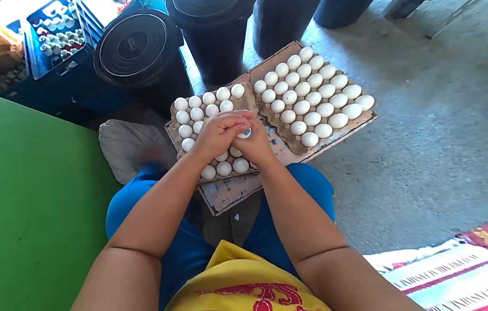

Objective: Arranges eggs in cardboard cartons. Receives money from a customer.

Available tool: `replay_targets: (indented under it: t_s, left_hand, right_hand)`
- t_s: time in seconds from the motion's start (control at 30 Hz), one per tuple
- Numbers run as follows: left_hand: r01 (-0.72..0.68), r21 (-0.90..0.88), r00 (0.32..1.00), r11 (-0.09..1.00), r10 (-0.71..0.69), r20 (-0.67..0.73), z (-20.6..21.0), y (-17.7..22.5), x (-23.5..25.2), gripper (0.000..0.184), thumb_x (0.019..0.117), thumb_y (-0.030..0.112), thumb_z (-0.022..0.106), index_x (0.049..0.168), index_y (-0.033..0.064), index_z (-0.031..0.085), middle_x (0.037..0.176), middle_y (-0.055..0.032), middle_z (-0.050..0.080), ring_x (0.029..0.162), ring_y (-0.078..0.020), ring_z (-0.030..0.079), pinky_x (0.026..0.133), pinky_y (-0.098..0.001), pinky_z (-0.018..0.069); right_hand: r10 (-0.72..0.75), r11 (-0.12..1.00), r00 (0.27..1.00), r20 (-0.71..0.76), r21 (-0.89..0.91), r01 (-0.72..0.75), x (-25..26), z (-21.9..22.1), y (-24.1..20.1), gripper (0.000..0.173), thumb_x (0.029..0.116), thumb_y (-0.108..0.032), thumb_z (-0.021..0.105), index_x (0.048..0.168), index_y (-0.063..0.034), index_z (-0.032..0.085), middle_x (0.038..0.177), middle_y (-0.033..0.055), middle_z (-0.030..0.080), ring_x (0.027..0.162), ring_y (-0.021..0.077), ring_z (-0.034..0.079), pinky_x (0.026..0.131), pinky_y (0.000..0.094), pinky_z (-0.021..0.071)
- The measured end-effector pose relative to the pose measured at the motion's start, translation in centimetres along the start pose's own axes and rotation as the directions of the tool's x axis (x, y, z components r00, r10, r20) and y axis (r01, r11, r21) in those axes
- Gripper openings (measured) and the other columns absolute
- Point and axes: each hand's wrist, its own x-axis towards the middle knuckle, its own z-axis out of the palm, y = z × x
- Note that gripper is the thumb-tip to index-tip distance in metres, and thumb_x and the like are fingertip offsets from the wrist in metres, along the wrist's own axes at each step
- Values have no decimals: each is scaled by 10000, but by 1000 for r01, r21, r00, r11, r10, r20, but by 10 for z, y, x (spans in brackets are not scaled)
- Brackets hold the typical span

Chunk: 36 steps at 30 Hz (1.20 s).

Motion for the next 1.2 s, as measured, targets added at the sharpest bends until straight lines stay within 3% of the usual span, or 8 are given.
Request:
replay_targets:
  t_s: [0.1,0.3,0.43,0.6,0.73,0.93,1.07,1.2]
  left_hand:
    - [190,-92,975,977,-199,-97,-3,-8,0,236,1050,170,559,1072,26,746,1256,-66,707,1191,-112,648,1034,-326,528]
    - [-109,73,994,991,108,11,2,3,-2,188,1002,84,613,964,-12,769,1214,-145,730,1218,-198,667,1096,-361,502]
    - [58,39,992,998,-53,-113,-3,-5,-1,234,1042,126,561,1027,-6,753,1251,-115,712,1245,-154,631,1106,-337,473]
    - [-138,113,990,984,137,18,3,5,-3,186,1000,90,614,963,6,776,1237,-133,725,1228,-205,662,1090,-377,504]
    - [28,74,993,997,-20,-115,-1,-5,-2,231,1038,117,565,1018,-17,753,1241,-128,715,1234,-167,641,1102,-342,477]
    - [-134,75,991,988,132,30,2,3,-4,182,998,105,628,966,7,778,1240,-132,723,1240,-198,653,1097,-367,501]
    - [54,56,992,997,-47,-115,-2,-1,-2,223,1033,118,571,1007,-9,753,1243,-117,712,1229,-157,639,1089,-343,488]
    - [-150,126,989,981,147,31,7,8,-7,186,994,91,615,941,8,772,1224,-133,729,1250,-221,650,1119,-396,491]
  right_hand:
    - [-25,1000,999,30,-7,25,0,2,1,354,798,-138,777,1115,-9,689,1028,56,705,945,68,670,869,279,571]
    - [-40,999,999,13,-29,40,-2,-1,0,337,778,-123,818,1071,-14,692,998,34,718,940,40,676,877,269,572]
    - [-45,997,999,27,-55,47,-1,2,0,318,809,-140,786,1090,-17,702,1021,50,709,930,57,668,861,260,567]
    - [-34,999,999,16,-13,34,-2,-1,-1,303,770,-103,813,1038,-22,696,972,23,721,917,34,679,856,263,578]
    - [-31,999,999,31,-32,32,-3,1,-2,351,797,-122,790,1116,-3,702,1068,69,715,969,70,676,887,274,572]
    - [-76,997,997,12,6,76,-4,-1,-2,293,780,-90,806,1041,-13,696,977,30,721,922,35,680,862,253,577]
    - [-51,999,998,24,2,51,-4,2,-1,321,799,-110,787,1091,-9,701,1042,51,711,947,55,671,869,258,572]
    - [-92,995,996,15,40,91,-4,-2,0,348,778,-78,781,1097,9,674,1070,50,723,1031,48,674,958,262,556]
